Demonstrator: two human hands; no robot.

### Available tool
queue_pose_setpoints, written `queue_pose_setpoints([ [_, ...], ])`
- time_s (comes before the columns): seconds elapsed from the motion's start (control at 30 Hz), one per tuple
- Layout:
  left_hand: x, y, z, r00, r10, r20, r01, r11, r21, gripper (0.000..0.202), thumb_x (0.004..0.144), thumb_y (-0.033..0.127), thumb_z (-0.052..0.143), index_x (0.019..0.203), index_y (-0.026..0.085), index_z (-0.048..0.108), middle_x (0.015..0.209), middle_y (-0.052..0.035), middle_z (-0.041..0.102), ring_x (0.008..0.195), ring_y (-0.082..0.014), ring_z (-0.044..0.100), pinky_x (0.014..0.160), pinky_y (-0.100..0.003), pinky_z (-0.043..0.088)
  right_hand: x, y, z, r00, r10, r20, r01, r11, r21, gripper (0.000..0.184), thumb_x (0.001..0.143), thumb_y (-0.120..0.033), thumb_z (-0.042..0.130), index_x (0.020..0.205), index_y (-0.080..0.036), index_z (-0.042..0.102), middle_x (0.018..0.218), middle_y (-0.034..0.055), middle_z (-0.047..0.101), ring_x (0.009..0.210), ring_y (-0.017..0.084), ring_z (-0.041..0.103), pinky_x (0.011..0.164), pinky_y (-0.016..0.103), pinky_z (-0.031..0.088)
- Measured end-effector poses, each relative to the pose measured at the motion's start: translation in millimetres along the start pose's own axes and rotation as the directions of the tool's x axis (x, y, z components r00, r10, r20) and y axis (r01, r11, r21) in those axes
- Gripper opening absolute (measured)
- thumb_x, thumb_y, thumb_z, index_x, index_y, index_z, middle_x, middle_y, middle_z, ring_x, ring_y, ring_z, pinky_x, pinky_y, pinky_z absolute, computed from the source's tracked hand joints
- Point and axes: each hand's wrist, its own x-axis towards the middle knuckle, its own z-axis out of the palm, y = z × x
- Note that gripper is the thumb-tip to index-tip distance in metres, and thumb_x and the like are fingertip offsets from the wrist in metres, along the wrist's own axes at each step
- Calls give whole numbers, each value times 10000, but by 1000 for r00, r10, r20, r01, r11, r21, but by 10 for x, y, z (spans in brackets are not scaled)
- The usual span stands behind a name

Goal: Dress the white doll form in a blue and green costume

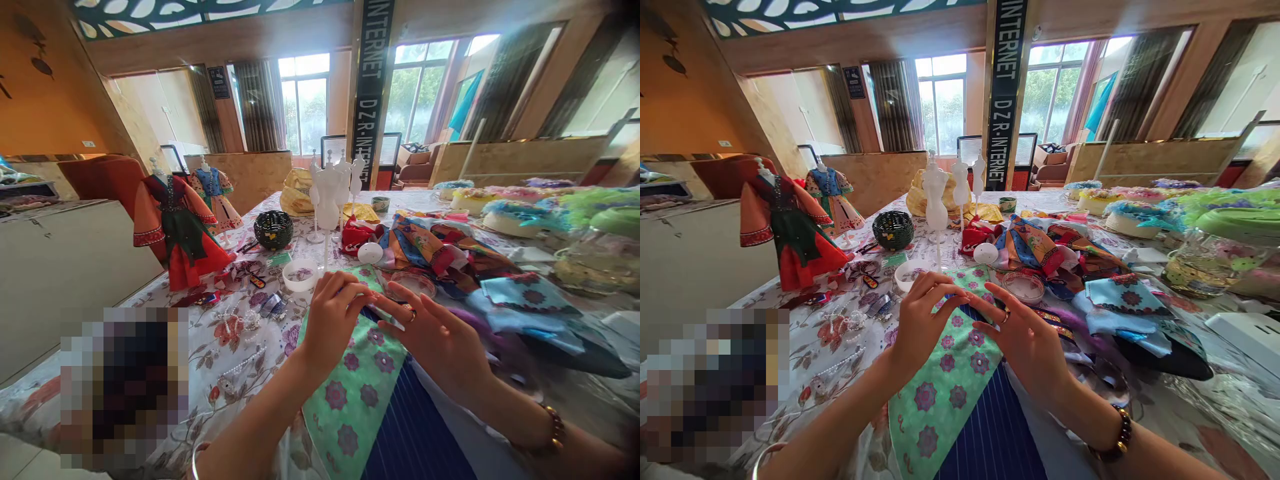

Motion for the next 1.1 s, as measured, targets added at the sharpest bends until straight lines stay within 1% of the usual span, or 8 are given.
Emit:
queue_pose_setpoints([
  [0.17, -1, -2, 3, 999, 33, 22, -34, 998, 56, 71, 856, 234, 587, 818, 211, 642, 834, -28, 640, 834, -180, 556, 784, -326, 429, -11, 16, -12, 994, -93, 52, 95, 995, -29, 345, 911, -369, 362, 929, -349, 706, 1259, -36, 609, 1223, 265, 523, 830, 401, 536],
  [0.4, 5, 21, -1, 999, 7, 51, -12, 996, 91, 82, 880, 180, 538, 816, 188, 588, 857, -36, 621, 842, -181, 537, 787, -316, 411, -47, 7, 29, 992, -99, 76, 108, 986, -128, 354, 907, -410, 351, 1078, -318, 647, 1259, 12, 617, 1263, 269, 479, 863, 420, 503],
  [0.53, 12, 28, -5, 996, -25, 92, 18, 997, 72, 98, 889, 154, 512, 816, 192, 566, 869, -34, 616, 854, -185, 526, 806, -323, 393, -47, 17, 17, 989, -104, 102, 114, 989, -97, 362, 908, -407, 355, 1112, -307, 636, 1279, 20, 607, 1254, 263, 489, 867, 403, 491],
  [0.6, 27, 34, -10, 991, -71, 113, 71, 997, 12, 106, 877, 134, 523, 800, 194, 564, 860, -30, 615, 857, -187, 524, 800, -320, 395, -39, 17, 12, 991, -97, 96, 104, 992, -74, 359, 909, -403, 366, 1106, -299, 646, 1248, 27, 626, 1245, 269, 497, 853, 397, 496],
  [0.7, 60, 59, -25, 971, -186, 151, 202, 974, -101, 121, 848, 121, 558, 749, 192, 563, 836, -25, 615, 856, -189, 538, 801, -324, 398, -29, 6, 18, 993, -89, 79, 92, 995, -47, 348, 908, -401, 381, 1078, -303, 668, 1228, 17, 634, 1239, 273, 502, 823, 380, 505],
  [0.83, 95, 101, -42, 921, -330, 209, 367, 913, -180, 133, 822, 102, 566, 715, 180, 573, 819, -22, 618, 847, -182, 555, 810, -329, 388, -31, -11, 43, 998, -56, 41, 56, 998, 6, 327, 909, -397, 396, 1034, -300, 683, 1204, 0, 647, 1223, 253, 518, 824, 349, 490],
  [1.0, 97, 92, -25, 872, -426, 240, 475, 854, -212, 107, 817, 147, 559, 718, 173, 591, 799, -24, 628, 792, -169, 554, 817, -335, 384, -31, -9, 48, 998, -41, 37, 40, 999, 17, 338, 913, -396, 390, 1080, -270, 656, 1175, 22, 662, 1239, 249, 500, 838, 346, 465],
  [1.1, 82, 61, -6, 823, -497, 276, 564, 777, -280, 88, 807, 188, 561, 728, 172, 598, 798, -31, 626, 811, -175, 546, 810, -328, 389, -24, -3, 32, 998, -43, 52, 43, 999, -3, 346, 912, -397, 382, 1105, -268, 639, 1178, 31, 664, 1246, 249, 492, 848, 360, 454],
])
